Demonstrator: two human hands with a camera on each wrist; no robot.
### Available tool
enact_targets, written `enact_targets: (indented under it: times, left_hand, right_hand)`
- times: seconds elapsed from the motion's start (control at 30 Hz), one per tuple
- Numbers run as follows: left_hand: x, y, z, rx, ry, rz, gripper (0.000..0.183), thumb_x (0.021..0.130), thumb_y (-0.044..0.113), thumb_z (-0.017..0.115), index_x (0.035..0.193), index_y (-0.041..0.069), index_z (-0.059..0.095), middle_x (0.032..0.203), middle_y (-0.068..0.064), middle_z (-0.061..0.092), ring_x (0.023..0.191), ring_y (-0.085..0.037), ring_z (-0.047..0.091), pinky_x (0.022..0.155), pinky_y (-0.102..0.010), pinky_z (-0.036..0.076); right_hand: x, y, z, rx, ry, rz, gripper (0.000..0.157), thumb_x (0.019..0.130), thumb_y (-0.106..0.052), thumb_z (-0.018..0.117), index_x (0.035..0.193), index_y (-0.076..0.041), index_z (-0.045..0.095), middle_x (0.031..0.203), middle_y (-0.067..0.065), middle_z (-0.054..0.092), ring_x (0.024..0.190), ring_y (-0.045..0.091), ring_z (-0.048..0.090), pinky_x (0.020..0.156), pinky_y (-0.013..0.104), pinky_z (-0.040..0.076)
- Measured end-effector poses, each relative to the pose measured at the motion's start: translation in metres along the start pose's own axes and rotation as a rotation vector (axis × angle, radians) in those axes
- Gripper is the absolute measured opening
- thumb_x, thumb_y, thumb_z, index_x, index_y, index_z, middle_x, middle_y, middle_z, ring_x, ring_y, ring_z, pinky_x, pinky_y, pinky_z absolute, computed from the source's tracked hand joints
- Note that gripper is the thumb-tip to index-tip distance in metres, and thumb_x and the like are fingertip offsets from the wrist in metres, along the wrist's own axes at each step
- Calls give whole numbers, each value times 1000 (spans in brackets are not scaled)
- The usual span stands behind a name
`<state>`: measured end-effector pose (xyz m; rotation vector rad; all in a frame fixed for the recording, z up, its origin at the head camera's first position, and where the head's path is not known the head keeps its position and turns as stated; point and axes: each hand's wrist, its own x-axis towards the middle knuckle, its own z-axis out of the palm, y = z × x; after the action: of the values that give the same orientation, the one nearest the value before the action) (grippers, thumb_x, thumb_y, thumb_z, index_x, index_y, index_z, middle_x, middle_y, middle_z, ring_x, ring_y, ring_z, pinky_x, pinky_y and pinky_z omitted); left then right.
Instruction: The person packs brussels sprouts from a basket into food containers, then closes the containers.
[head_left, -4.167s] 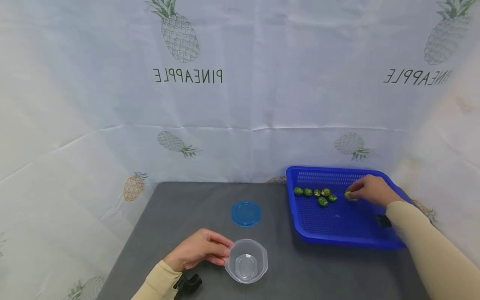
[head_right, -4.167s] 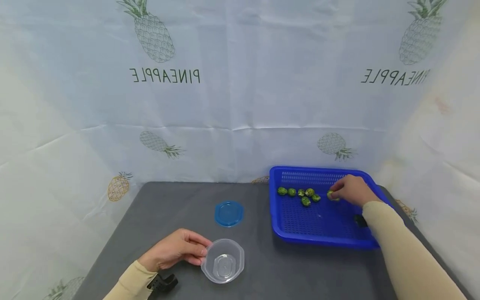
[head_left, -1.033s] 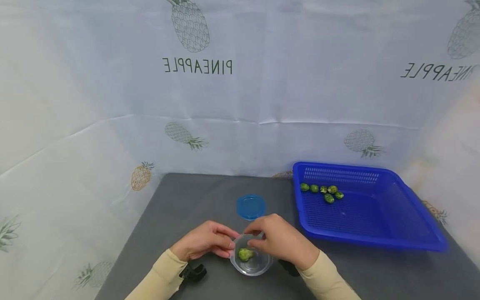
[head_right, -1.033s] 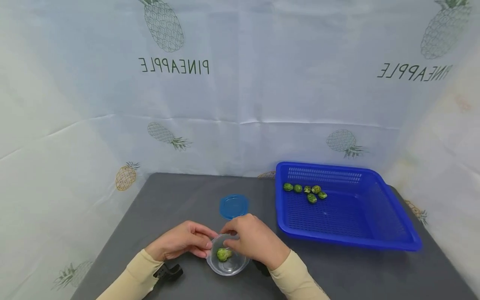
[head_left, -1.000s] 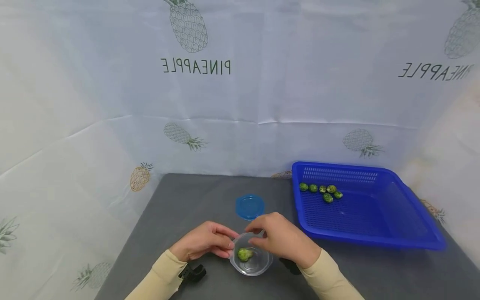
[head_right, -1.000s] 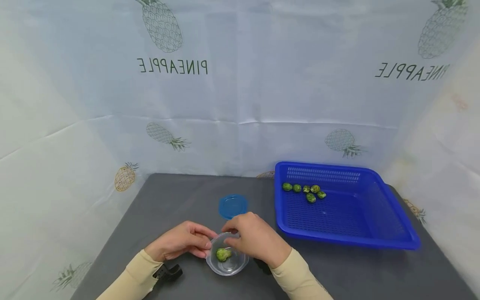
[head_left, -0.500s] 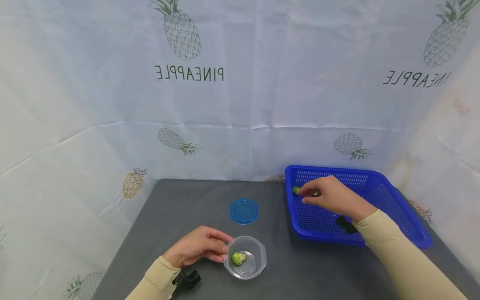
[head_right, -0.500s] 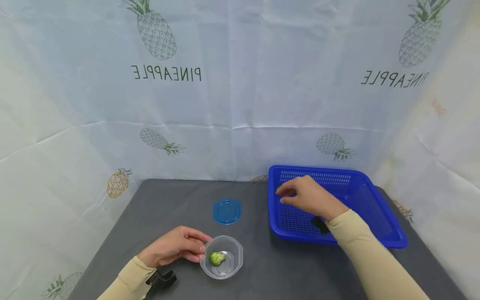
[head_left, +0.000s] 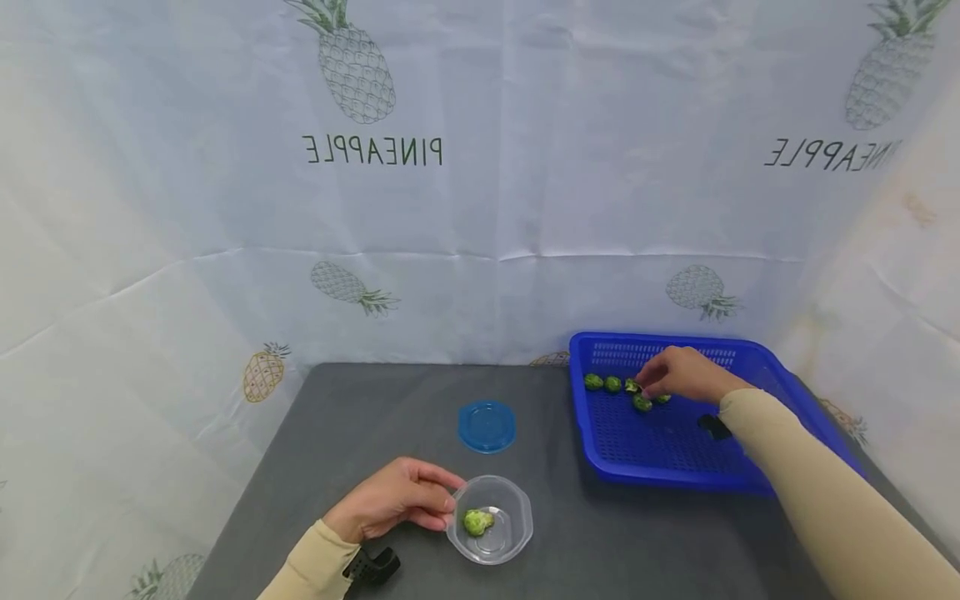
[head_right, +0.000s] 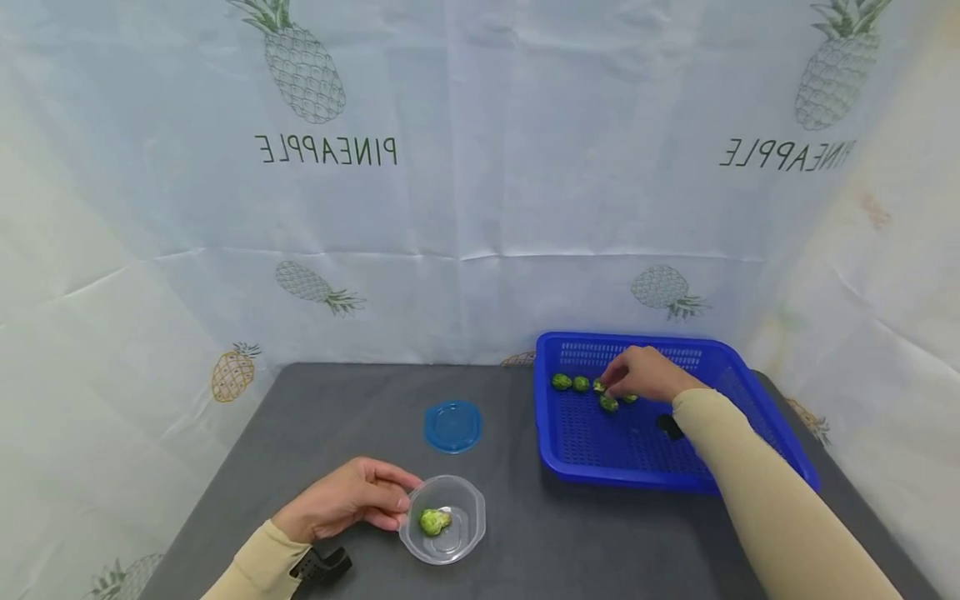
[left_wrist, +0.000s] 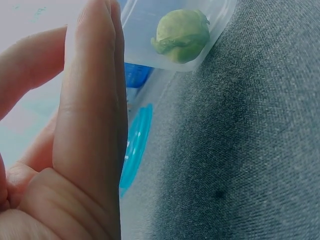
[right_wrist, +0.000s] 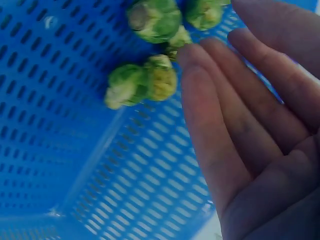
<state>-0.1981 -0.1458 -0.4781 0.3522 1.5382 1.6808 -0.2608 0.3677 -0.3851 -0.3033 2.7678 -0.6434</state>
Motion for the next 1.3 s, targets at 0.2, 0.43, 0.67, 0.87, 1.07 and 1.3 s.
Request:
enact_targets:
  times: [0.2,0.43,0.67,0.87,1.07,1.3]
  left_hand:
    - [1,-1,1,-9,-2,-3,49,98,7,76,143,-9,65,103,-7,81,87,-12,80,81,-28,69]
    - [2,-1,0,-5,13,7,49,96,5,76,141,-10,65,99,-6,81,85,-12,79,79,-28,69]
    - [2,-2,0,-8,22,10,49,95,5,77,140,-11,65,98,-6,81,84,-12,79,77,-26,69]
    - [3,-2,-1,-5,19,7,48,94,4,78,139,-9,67,97,-6,81,83,-11,78,78,-26,69]
    - [2,-2,-2,-7,22,6,47,95,5,78,139,-8,68,97,-6,81,83,-11,79,78,-26,69]
    - [2,-4,-2,-12,25,3,47,95,5,78,139,-6,69,100,-7,81,84,-12,79,79,-27,69]
  right_hand:
    - [7,14,9,-20,-4,8,34,92,-20,86,119,1,80,114,16,81,101,30,77,90,55,66]
    - [15,11,10,-36,-6,28,35,90,-20,87,116,2,81,113,18,81,101,33,77,91,55,66]
    - [21,11,14,-66,-13,57,35,90,-19,87,117,3,80,114,20,80,99,33,77,89,55,66]
    - [25,12,20,-61,-9,66,32,89,-16,87,113,4,80,111,20,79,97,32,76,85,53,66]
    - [26,9,21,-51,4,56,29,89,-15,87,112,2,80,112,20,79,98,32,75,84,52,66]
    - [9,-6,14,-27,40,-8,33,92,-20,86,117,0,81,115,16,81,99,28,77,86,51,67]
